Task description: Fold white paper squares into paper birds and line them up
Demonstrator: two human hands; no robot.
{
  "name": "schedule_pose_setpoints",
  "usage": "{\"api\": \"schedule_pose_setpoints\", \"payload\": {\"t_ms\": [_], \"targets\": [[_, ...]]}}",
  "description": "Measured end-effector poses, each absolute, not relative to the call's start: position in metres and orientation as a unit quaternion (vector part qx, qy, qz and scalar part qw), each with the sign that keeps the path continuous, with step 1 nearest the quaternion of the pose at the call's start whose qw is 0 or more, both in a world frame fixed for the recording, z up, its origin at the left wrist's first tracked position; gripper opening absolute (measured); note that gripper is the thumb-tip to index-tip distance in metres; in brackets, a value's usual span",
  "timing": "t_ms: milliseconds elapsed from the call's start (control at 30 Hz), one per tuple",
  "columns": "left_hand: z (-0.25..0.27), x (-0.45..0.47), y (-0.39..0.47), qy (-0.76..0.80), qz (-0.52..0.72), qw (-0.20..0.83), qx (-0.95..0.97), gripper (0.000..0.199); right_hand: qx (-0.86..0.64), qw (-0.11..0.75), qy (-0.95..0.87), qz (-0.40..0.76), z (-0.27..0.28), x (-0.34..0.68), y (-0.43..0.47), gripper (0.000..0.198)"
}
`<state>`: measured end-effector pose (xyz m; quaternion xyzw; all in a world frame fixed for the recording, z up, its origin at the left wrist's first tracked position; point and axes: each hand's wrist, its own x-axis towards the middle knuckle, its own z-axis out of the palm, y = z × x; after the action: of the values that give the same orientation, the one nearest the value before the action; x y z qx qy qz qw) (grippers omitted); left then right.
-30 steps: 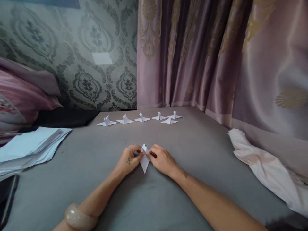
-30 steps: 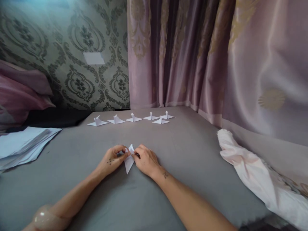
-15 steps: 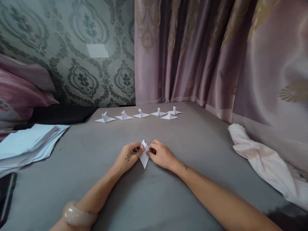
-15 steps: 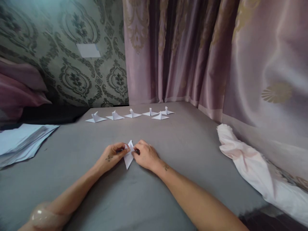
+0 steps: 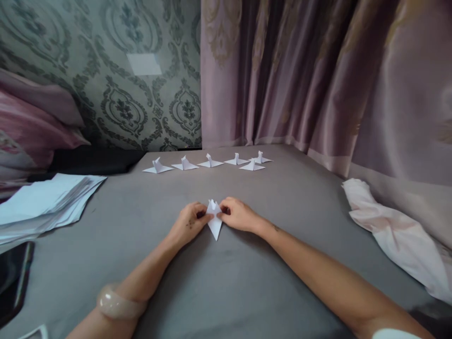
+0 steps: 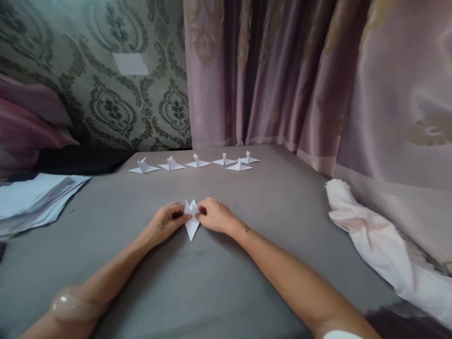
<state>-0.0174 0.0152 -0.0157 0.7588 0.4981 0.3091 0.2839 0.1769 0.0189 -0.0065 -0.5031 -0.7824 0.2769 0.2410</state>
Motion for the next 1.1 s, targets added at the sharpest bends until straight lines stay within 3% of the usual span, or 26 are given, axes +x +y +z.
{"api": "schedule_pose_setpoints", "payload": {"t_ms": [100, 200, 300, 467, 667, 833, 1100], "targets": [[-0.012, -0.015, 0.012, 0.524, 0.388, 0.387, 0.651, 0.03, -0.496, 0.362, -0.7, 0.366, -0.013, 0.173, 0.018, 0.015], [-0.006, -0.013, 0.007, 0.513, 0.415, 0.461, 0.593, 0.033, -0.481, 0.423, -0.666, 0.383, -0.016, 0.169, 0.015, 0.019], [-0.001, -0.011, 0.003, 0.49, 0.454, 0.438, 0.602, 0.029, -0.474, 0.449, -0.677, 0.34, -0.017, 0.168, 0.011, 0.017], [-0.001, -0.013, 0.004, 0.506, 0.446, 0.294, 0.677, 0.017, -0.491, 0.405, -0.718, 0.282, -0.019, 0.169, 0.003, 0.01], [-0.013, -0.015, 0.007, 0.494, 0.323, 0.401, 0.701, 0.021, -0.516, 0.295, -0.757, 0.273, -0.021, 0.172, -0.001, 0.009], [-0.016, -0.012, 0.005, 0.486, 0.344, 0.434, 0.677, 0.022, -0.543, 0.301, -0.737, 0.269, -0.02, 0.17, -0.002, 0.016], [-0.011, -0.007, 0.003, 0.481, 0.375, 0.449, 0.654, 0.02, -0.54, 0.314, -0.738, 0.255, -0.017, 0.168, -0.005, 0.009]]}}
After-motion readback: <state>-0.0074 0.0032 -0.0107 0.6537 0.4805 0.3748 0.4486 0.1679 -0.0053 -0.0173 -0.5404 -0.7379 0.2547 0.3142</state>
